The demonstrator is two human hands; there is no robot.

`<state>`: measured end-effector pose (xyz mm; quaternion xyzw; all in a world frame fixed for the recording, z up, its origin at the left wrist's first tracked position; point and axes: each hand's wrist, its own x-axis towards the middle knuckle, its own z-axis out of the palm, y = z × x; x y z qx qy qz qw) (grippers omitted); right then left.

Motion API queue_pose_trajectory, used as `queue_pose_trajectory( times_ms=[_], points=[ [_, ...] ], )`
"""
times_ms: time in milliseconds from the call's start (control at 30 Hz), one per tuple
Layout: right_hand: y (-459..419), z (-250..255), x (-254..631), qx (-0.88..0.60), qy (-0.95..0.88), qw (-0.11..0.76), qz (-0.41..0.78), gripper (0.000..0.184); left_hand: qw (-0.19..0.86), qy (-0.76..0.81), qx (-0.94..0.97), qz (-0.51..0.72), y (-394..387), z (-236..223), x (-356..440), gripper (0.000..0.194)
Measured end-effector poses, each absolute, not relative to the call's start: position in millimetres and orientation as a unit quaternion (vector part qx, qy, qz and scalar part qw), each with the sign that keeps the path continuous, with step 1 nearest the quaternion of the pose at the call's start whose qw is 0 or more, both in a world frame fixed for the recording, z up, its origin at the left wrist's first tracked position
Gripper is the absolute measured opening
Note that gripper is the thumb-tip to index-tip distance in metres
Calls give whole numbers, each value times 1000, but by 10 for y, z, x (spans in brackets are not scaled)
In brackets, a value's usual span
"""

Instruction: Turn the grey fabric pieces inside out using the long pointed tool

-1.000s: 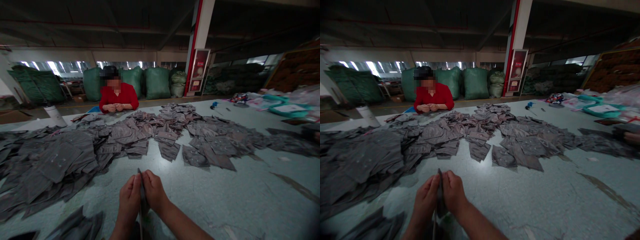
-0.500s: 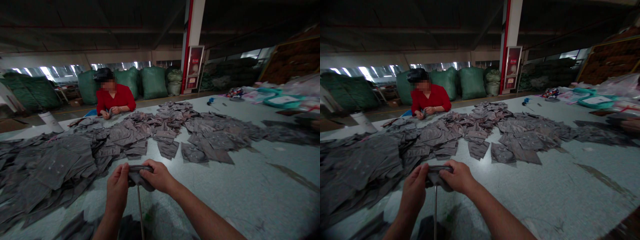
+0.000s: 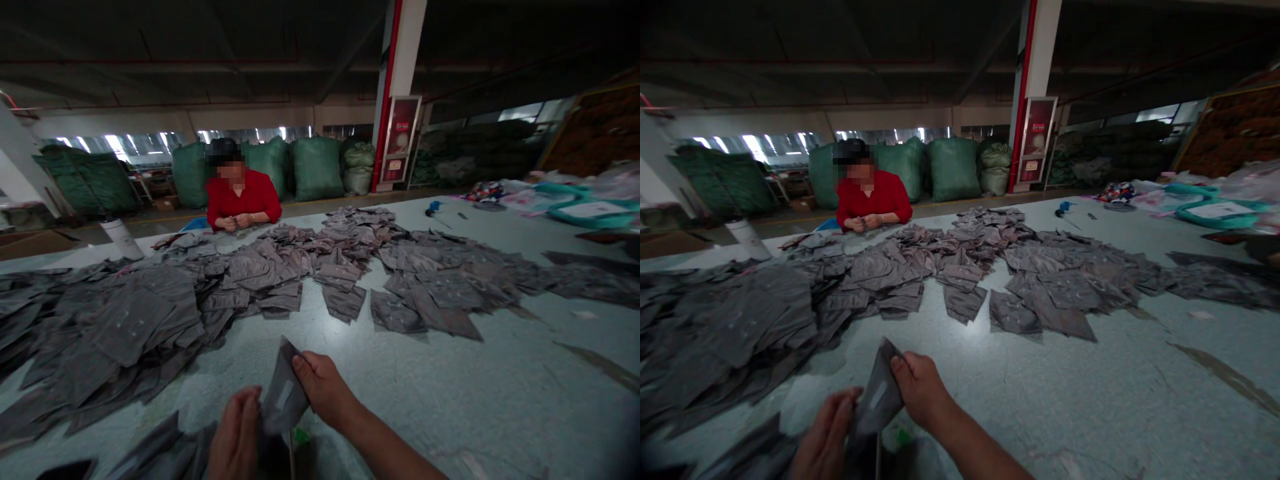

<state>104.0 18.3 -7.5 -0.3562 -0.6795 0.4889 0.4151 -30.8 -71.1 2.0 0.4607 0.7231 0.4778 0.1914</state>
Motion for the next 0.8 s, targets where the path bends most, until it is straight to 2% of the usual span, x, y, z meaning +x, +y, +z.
queue_pose_trajectory(
  times_ms=[100,200,267,333,500,600,700,800],
  points=[
    [239,44,1067,-354,-704,402,467,27,139,722,514,442,-483,304,-332,49],
    [353,195,1093,-341,-720,415,440,18,149,693,575,409,-274,417,-189,35],
    [397,220,1077,-348,-725,422,419,24,167,683,567,429,-186,377,-93,28],
    [372,149,1017,-350,-719,428,421,34,179,684,532,466,-146,298,-42,30],
    [74,-211,769,-341,-572,485,567,44,189,668,546,469,-158,272,-99,33],
    [3,-253,741,-351,-538,491,588,48,196,659,576,443,-171,285,-143,32],
    [120,-111,859,-347,-599,454,561,45,243,649,528,491,-176,166,-98,37],
    [250,41,973,-363,-663,439,485,35,306,634,437,560,-177,33,-4,39]
  ],
)
